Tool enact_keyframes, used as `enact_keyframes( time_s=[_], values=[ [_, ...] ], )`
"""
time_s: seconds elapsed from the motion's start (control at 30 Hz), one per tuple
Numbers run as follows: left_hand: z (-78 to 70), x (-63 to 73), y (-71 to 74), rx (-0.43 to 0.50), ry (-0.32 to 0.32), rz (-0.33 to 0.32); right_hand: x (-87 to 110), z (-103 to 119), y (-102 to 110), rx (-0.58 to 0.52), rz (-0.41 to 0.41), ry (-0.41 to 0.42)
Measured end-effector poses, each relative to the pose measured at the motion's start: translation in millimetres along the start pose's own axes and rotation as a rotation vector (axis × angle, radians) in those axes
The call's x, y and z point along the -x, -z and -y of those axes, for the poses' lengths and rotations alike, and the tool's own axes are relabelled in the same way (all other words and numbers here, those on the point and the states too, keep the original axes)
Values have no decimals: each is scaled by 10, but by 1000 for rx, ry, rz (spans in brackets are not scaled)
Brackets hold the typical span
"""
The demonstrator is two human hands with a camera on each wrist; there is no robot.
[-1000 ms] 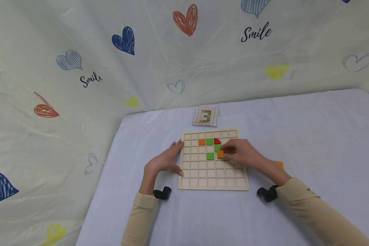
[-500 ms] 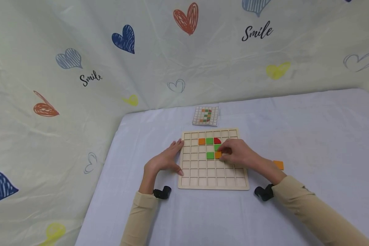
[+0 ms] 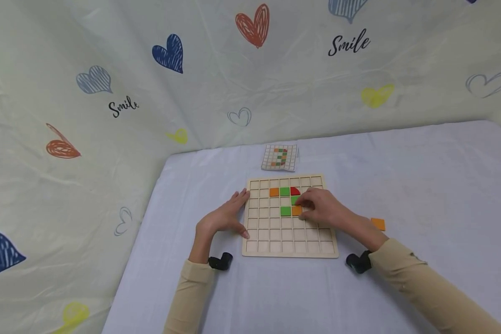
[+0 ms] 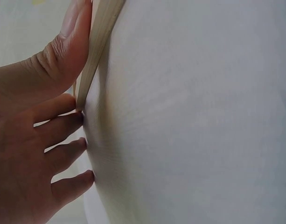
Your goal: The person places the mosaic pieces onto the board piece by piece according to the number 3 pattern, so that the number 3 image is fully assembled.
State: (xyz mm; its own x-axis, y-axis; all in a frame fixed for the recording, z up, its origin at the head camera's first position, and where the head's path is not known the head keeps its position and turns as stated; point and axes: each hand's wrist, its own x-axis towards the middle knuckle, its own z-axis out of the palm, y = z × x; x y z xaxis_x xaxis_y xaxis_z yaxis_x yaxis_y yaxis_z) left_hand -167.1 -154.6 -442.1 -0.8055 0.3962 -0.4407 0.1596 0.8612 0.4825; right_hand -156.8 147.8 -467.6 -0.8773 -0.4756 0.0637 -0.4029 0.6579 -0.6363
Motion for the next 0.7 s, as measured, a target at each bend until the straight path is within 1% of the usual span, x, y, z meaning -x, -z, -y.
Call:
enact_keyframes(
  time_s=[0.13, 0.3, 0.43, 0.7],
  values=[
    [-10, 4, 2, 4, 2, 0, 37, -12, 37, 4, -18, 8],
    [-12, 9, 3, 0, 2, -5, 116, -39, 112, 9, -67, 49],
    [-11, 9, 0, -2, -2, -3, 201, -76, 174, 18, -83, 73],
    [-29, 17, 8, 7, 2, -4, 366, -150, 273, 53, -100, 59]
  ],
)
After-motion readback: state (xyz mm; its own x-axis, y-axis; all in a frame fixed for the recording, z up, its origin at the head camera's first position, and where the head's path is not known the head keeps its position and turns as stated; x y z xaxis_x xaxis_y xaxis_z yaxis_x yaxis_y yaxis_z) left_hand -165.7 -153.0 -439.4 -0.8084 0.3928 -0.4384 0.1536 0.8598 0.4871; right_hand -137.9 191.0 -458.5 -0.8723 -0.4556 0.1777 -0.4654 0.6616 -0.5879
